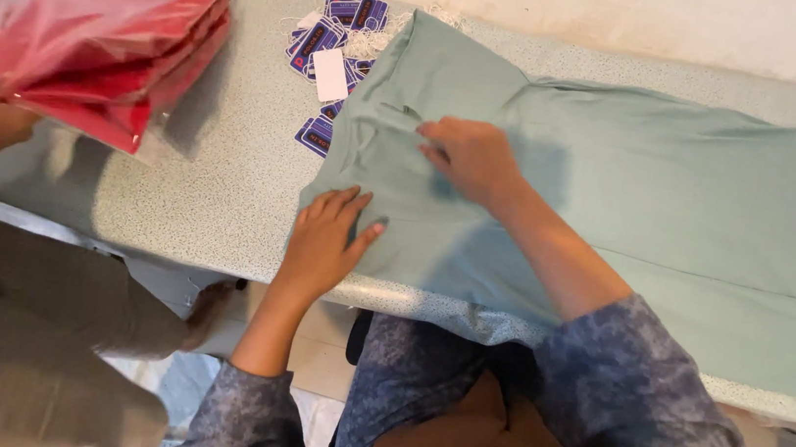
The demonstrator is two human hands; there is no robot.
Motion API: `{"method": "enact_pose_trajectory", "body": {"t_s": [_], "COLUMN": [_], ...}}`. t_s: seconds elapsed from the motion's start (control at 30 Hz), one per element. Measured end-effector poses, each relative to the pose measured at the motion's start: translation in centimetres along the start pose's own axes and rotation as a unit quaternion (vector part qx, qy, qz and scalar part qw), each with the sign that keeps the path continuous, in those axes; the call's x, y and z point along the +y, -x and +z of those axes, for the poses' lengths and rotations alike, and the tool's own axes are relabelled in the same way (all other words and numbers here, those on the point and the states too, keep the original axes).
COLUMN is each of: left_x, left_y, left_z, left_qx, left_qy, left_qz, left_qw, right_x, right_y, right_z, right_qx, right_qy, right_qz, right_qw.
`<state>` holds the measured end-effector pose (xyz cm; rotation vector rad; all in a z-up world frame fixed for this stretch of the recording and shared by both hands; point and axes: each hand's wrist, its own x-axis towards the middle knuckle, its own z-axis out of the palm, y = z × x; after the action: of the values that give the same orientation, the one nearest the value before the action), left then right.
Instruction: Folding t-shirts, placing them into plastic bags, and attaching brand tags.
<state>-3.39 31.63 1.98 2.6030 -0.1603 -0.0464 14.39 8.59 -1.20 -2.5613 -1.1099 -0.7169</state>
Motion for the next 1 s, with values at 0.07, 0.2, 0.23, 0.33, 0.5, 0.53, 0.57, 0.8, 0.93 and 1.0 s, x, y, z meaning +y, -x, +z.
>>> {"method": "enact_pose_trajectory", "body": {"t_s": [0.07, 0.2, 0.23, 0.33, 0.5, 0.53, 0.57, 0.8, 0.93, 1.0], "left_x": [0.2, -2.3, -3.8, -2.7, -1.0, -0.6, -0.6, 1.3, -0.1, 0.1], "left_y": [-0.6, -1.1, -1.6, -0.5, 1.4, 1.7, 2.2, 0.3, -1.3, -0.6], "left_z": [-1.3, -0.8, 0.3, -0.1, -1.5, -1.8, -1.4, 3.0, 5.1, 4.5], "left_qx": [-0.017, 0.036, 0.073, 0.086, 0.11, 0.114, 0.113, 0.203, 0.088, 0.129], "left_qy": [0.025, 0.308, 0.341, 0.326, 0.239, 0.182, 0.181, -0.122, -0.138, -0.089], "left_qz": [-0.023, -0.135, -0.148, -0.15, -0.166, -0.177, -0.175, 0.113, 0.077, 0.116], "left_qw": [0.999, 0.941, 0.925, 0.929, 0.95, 0.96, 0.961, 0.965, 0.983, 0.981], "right_x": [-2.9, -6.2, -6.4, -6.4, -8.5, -9.0, -8.9, -10.0, -10.1, -7.5], "right_y": [2.0, 6.3, 7.3, 8.2, 9.1, 9.4, 9.8, 13.2, 16.2, 20.3], "right_z": [-1.8, -1.1, -0.2, 0.4, -2.9, -3.3, -3.9, -3.8, -8.0, -10.8], "right_qx": [-0.027, -0.104, -0.071, 0.004, -0.001, 0.0, 0.001, -0.023, -0.068, -0.076], "right_qy": [-0.006, 0.035, 0.047, 0.008, -0.091, -0.107, -0.106, -0.074, -0.053, -0.043], "right_qz": [-0.061, -0.146, -0.168, -0.144, -0.092, -0.094, -0.092, 0.035, 0.091, 0.146], "right_qw": [0.998, 0.983, 0.982, 0.99, 0.992, 0.99, 0.99, 0.996, 0.992, 0.985]}}
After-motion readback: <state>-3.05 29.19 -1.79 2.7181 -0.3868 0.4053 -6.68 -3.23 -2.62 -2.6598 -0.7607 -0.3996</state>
